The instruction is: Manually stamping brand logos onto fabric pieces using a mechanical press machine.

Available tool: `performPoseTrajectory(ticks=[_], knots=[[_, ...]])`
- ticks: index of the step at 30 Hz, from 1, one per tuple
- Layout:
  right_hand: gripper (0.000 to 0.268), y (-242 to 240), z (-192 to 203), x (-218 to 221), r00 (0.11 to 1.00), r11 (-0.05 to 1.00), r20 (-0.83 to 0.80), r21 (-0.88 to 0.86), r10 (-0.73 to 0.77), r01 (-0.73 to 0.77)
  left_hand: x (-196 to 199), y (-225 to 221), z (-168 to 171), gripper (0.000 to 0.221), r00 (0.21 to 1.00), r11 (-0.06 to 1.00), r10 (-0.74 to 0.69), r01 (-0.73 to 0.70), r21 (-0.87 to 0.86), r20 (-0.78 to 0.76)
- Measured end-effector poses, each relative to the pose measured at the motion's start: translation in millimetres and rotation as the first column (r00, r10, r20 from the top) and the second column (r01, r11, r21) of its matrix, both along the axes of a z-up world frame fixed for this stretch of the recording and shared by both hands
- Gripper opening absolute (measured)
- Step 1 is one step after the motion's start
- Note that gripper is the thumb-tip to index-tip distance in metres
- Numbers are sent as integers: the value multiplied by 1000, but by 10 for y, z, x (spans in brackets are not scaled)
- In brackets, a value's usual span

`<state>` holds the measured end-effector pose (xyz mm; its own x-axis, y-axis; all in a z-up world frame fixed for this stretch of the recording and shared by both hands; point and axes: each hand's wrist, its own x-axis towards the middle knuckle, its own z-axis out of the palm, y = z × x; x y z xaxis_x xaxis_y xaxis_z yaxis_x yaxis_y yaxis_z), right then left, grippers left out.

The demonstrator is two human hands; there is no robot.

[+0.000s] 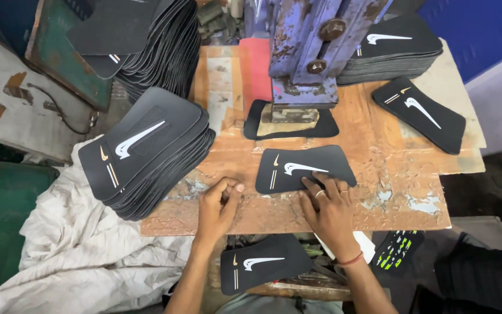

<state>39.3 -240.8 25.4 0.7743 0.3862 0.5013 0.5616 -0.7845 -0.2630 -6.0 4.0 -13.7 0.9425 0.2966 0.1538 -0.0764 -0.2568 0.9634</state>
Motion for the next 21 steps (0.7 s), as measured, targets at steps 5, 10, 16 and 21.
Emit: performPoseTrajectory(ticks=[5,10,16,21], knots=[[26,-5,-4,0,1000,1000,-18,-2,2,-2,34,28,-3,12,1000,1000,8,-7,14,-15],[27,-13,-8,-16,999,1000,-39,18,-4,5,479,183,97,35,996,997,-68,66,-34,-50],[28,-24,-14,-12,997,1000,-74,7,-16,16,1243,112,183,45,965,997,-68,59,-41,-254],[45,54,-61,-51,992,998,-121,-44,44,-50,1645,108,-315,31,966,973,-130,81,-216,-224]])
